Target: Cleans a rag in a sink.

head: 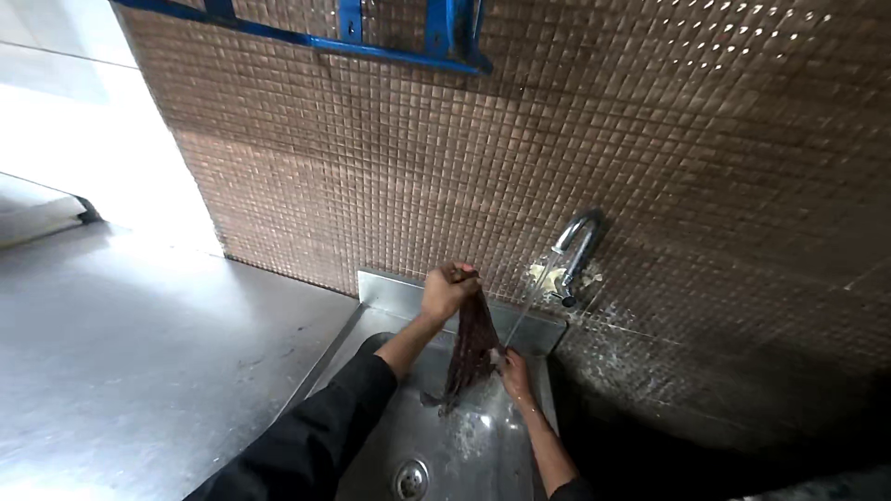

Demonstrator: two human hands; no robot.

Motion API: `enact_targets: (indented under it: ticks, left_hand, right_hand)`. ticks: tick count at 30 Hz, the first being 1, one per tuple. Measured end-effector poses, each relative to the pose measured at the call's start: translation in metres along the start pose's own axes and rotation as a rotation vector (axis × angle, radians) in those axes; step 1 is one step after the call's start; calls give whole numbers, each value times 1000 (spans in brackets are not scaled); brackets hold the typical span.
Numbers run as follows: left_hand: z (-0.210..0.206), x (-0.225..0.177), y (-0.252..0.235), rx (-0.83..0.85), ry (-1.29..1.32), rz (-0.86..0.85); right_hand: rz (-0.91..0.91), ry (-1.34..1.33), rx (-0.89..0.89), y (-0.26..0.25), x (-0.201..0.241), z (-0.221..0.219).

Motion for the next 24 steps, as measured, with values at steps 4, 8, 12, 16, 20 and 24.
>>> enact_targets:
  ticks: [4, 8, 12, 16, 20, 24]
  left_hand:
    - [44, 29, -22, 135, -660, -258]
    - [81, 85, -28, 190, -978, 6]
    - [105, 128, -24, 340, -971, 143]
    - [112, 146, -16, 390, -625, 140]
    - [80, 140, 10, 47, 28, 377]
    - [34, 155, 7, 104, -146, 468]
  right_hand:
    - [78, 70, -7, -21, 31, 48]
    - [74, 135, 264, -36, 61, 65]
    - [191, 705, 860, -31, 69, 53]
    - [225, 407, 645, -43, 69, 63]
    - [221, 585, 743, -49, 73, 47]
    - [207, 556, 636, -66, 87, 40]
Point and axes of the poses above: each hand's wrist, its own y-axis away from the middle knuckle, its own z-axis out of the back of the hand, x = y × z, the point moved 4 cm from there along -y, towards the middle knuckle, and after that the axes turned 1 degree about y, right-handed, at the moved point
